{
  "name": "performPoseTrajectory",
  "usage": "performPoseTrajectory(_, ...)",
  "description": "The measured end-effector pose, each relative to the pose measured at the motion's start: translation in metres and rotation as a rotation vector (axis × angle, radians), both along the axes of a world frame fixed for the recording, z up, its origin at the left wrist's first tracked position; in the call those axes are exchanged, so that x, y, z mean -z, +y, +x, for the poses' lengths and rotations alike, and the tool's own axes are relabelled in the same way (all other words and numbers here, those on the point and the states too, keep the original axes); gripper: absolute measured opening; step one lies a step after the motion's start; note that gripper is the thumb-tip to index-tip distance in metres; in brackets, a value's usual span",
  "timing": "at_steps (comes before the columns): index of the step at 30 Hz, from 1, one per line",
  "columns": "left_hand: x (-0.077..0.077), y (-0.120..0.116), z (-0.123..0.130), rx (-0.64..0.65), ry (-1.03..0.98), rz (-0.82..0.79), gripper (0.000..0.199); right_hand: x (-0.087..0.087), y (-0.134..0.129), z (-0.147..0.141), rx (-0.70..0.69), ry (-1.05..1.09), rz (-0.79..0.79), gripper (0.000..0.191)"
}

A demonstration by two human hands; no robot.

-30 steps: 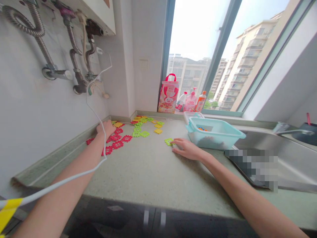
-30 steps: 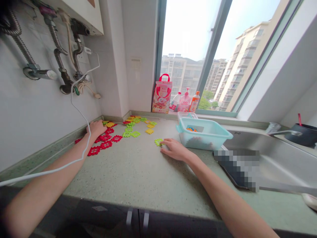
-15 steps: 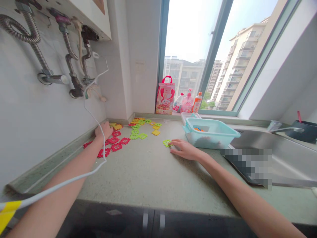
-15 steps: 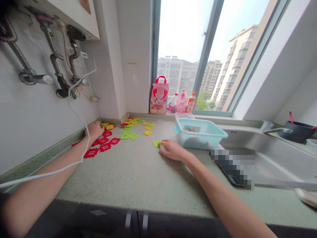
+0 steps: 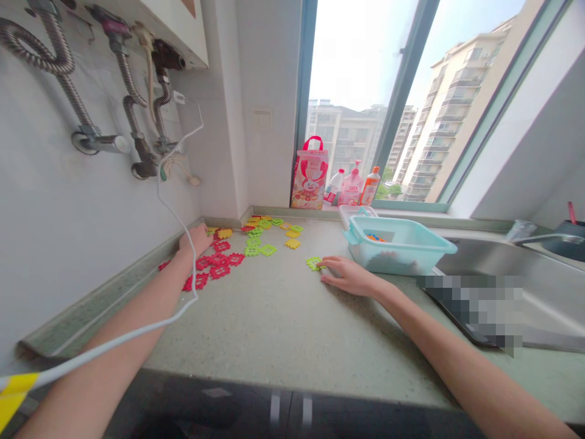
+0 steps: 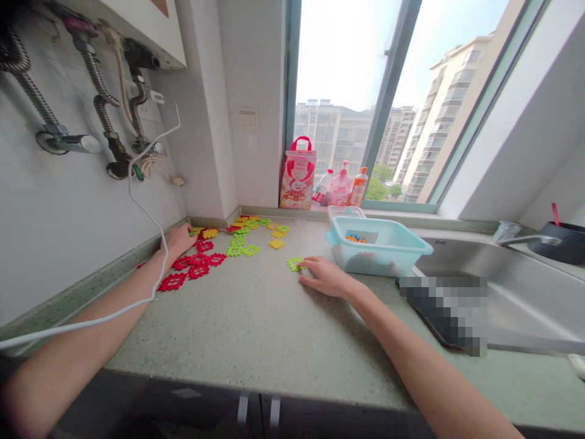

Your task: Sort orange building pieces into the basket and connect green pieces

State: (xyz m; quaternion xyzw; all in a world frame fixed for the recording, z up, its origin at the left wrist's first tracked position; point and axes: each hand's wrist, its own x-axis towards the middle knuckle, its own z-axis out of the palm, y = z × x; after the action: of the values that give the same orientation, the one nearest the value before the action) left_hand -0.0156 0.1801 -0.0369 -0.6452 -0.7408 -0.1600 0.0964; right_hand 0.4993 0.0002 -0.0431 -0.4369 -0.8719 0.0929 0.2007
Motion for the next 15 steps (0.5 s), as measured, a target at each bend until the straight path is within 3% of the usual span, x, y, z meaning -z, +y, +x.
performPoseTrajectory(7,-0.005,0.01,-0.025,0.106,0.035,-0.056,0.042,0.001,0.0,0.0,0.005,-0.004,-0.015,0.044)
performPoseTrajectory(15,-0.022,-0.012,-0.018,0.058,-0.058,0.008,0.043,-0.003,-0.002,-0.002,-0.002,-0.018,-0.016,0.041)
